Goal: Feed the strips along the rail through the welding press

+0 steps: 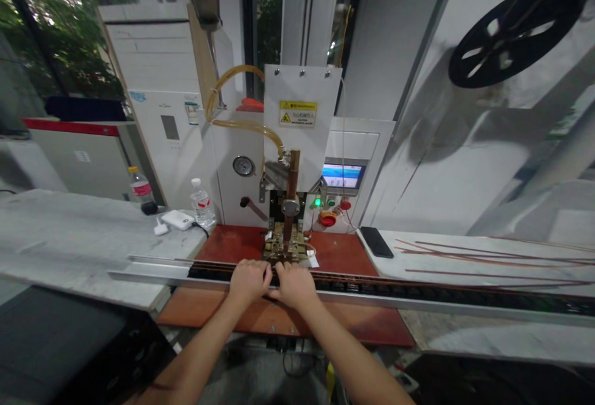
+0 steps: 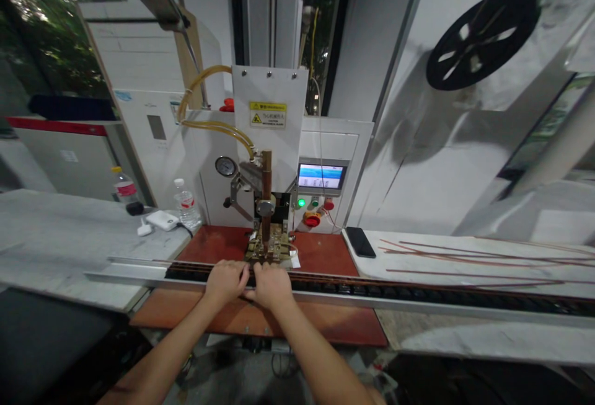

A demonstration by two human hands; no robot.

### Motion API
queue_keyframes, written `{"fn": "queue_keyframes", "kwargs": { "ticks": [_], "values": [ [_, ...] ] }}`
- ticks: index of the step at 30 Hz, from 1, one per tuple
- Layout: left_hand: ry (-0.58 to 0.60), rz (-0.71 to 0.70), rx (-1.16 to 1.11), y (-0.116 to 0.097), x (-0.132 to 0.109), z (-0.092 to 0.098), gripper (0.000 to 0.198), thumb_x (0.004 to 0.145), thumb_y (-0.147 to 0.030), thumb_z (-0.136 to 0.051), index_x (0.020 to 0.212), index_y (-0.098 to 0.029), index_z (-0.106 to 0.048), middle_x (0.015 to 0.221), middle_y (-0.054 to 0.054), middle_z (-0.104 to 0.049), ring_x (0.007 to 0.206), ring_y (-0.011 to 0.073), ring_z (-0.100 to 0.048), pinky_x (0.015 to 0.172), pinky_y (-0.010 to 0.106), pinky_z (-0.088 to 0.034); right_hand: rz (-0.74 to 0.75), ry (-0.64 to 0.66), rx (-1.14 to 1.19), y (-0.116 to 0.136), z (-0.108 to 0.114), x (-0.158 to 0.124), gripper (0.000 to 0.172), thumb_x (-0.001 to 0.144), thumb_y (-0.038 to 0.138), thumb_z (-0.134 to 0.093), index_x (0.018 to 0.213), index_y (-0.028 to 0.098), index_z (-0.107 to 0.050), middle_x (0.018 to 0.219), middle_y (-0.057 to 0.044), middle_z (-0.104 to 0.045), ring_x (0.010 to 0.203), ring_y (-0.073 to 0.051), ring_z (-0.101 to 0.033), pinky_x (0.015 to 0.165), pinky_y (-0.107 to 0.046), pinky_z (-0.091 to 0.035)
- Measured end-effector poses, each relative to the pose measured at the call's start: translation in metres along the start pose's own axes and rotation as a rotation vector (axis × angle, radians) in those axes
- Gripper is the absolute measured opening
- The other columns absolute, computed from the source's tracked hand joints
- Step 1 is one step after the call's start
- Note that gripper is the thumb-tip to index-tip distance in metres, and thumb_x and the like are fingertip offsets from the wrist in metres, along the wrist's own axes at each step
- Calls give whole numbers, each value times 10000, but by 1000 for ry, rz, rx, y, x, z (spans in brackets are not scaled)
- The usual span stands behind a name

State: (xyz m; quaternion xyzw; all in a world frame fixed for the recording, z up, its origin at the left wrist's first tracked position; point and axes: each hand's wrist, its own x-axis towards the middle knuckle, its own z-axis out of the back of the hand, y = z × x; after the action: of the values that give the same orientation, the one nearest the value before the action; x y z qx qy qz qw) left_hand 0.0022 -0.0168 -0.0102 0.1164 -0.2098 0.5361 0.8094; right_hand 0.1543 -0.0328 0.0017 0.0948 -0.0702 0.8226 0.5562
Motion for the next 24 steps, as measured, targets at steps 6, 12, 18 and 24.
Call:
{"fn": "queue_keyframes", "kwargs": {
  "ticks": [6,12,18,24],
  "values": [
    [-9,-8,-5,0,-1,-1,378,890,-329,-337,776,-164,-657,736,84,-678,686,181,-585,689,319,-363,10,-15,-5,0,0,1,554,710,687,-504,954,189,-514,867,-99,-608,814,-257,-588,690,-346,-416],
    [-19,-19,-16,-1,-1,2,390,899,-317,-319,747,-164,-644,715,79,-662,673,175,-566,692,319,-357,25,11,27,8,3,7,508,703,623,-533,937,172,-525,890,-119,-617,827,-257,-585,696,-346,-419],
    [-15,-18,-10,1,-2,-1,370,890,-312,-333,733,-163,-633,705,83,-649,677,183,-561,686,322,-354,32,-8,37,16,0,9,331,795,473,-456,927,175,-518,871,-115,-616,799,-241,-582,695,-341,-415],
    [-3,-28,-26,3,-2,-1,371,891,-318,-331,736,-168,-633,710,78,-648,679,180,-563,690,318,-367,36,7,45,14,4,7,410,776,534,-485,945,164,-530,891,-122,-615,821,-241,-578,712,-339,-420]
  ]
}}
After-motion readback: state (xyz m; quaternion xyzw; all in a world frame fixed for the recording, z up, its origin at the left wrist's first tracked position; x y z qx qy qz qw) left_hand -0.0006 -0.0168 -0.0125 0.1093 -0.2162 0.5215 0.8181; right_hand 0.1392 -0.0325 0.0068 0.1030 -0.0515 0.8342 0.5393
